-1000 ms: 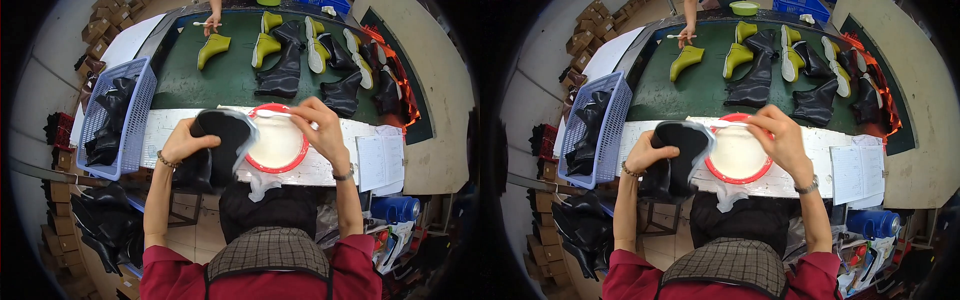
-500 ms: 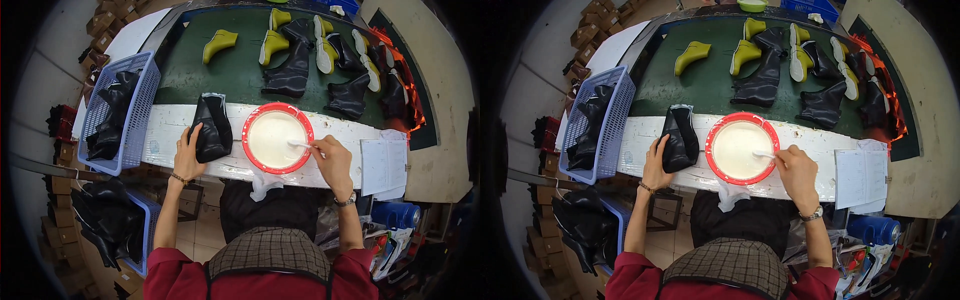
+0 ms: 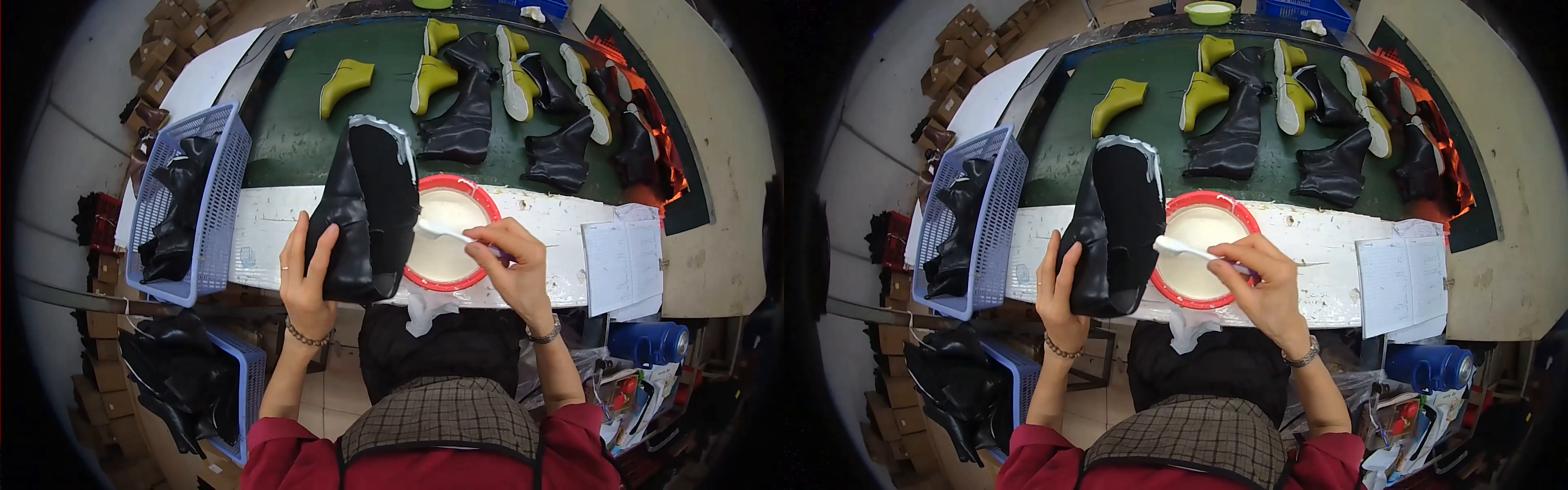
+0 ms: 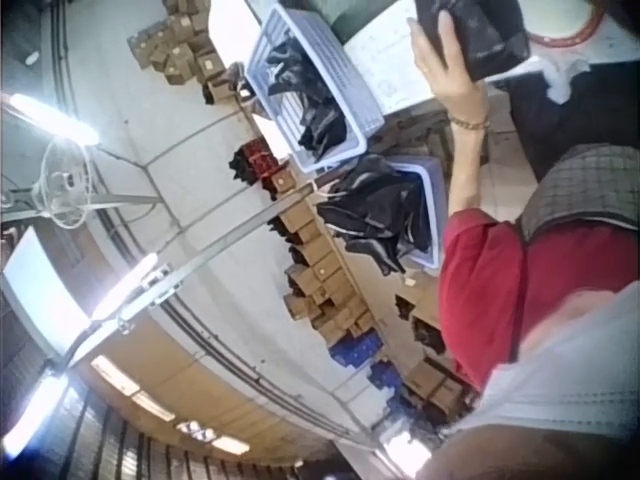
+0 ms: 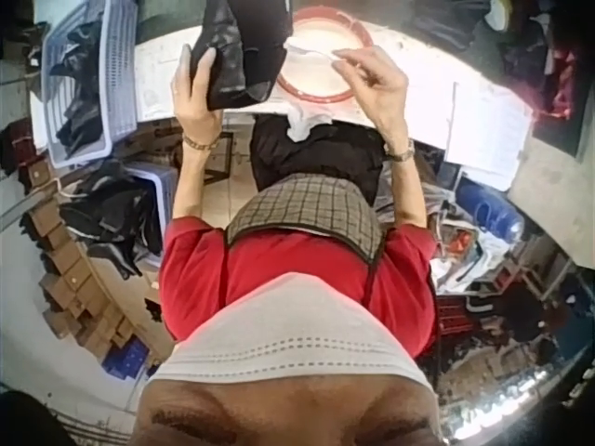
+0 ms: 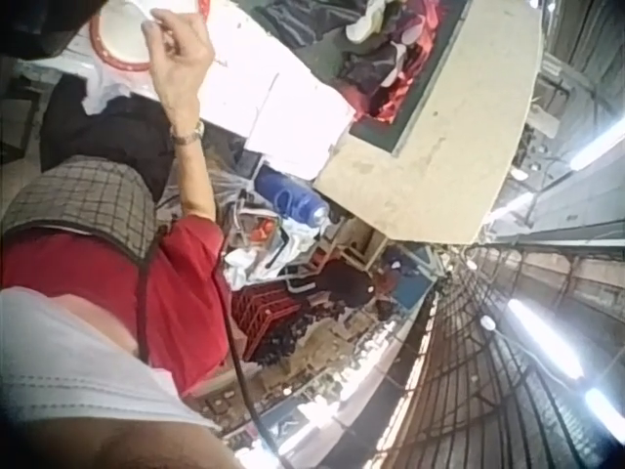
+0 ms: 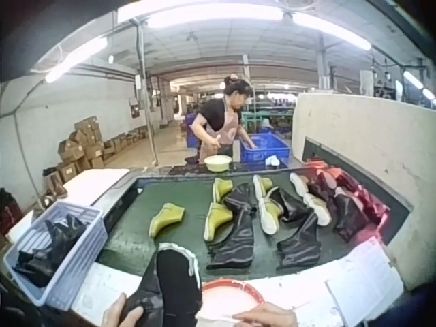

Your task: The worker applies white glue to the bottom and inner edges of black leather shoes using a small brush, then places them onto a conveyor belt.

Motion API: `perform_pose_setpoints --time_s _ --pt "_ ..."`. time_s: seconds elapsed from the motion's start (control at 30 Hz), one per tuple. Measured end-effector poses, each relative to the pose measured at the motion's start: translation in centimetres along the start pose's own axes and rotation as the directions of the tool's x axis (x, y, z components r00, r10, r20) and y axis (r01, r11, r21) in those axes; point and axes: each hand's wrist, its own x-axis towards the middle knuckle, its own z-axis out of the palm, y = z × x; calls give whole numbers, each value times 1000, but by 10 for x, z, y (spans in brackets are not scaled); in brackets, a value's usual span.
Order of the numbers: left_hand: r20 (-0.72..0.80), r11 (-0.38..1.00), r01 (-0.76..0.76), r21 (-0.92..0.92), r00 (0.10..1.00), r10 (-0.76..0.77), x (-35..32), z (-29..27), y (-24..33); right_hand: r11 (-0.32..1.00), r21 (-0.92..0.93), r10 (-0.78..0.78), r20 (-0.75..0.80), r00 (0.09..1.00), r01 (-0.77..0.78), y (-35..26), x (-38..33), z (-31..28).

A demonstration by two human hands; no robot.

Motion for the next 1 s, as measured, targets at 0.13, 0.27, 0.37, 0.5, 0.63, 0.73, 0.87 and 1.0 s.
perform_pose_setpoints --time_s 0.13,0.27,0.37,0.5,0.63,0.73,0.87,1.0 --pt "-53 994 -54 -100 997 48 -2 -7 12 999 -32 7 -28 1000 -8 9 4 -5" --pt "-97 977 -110 -181 991 93 -4 -8 17 991 -78 -124 -221 967 109 31 29 -16" --pt "-107 976 -136 -170 987 119 3 -6 17 986 -63 -162 -243 956 151 25 44 -20" --pt "-207 990 -98 -106 976 74 21 8 25 984 -43 -177 -170 970 172 14 22 -12" --pt "-308 989 -82 -124 951 40 34 21 26 984 50 -164 -147 975 173 -2 3 -3" --pt "-411 991 -82 -107 911 31 37 32 16 981 49 -183 -115 976 190 -9 -7 0" --pt "-438 994 -105 -25 895 84 43 39 11 975 -20 -222 -56 973 221 -19 -16 -2" --pt "-396 985 -163 62 901 174 44 37 2 978 -75 -193 44 980 196 -33 -15 -5"
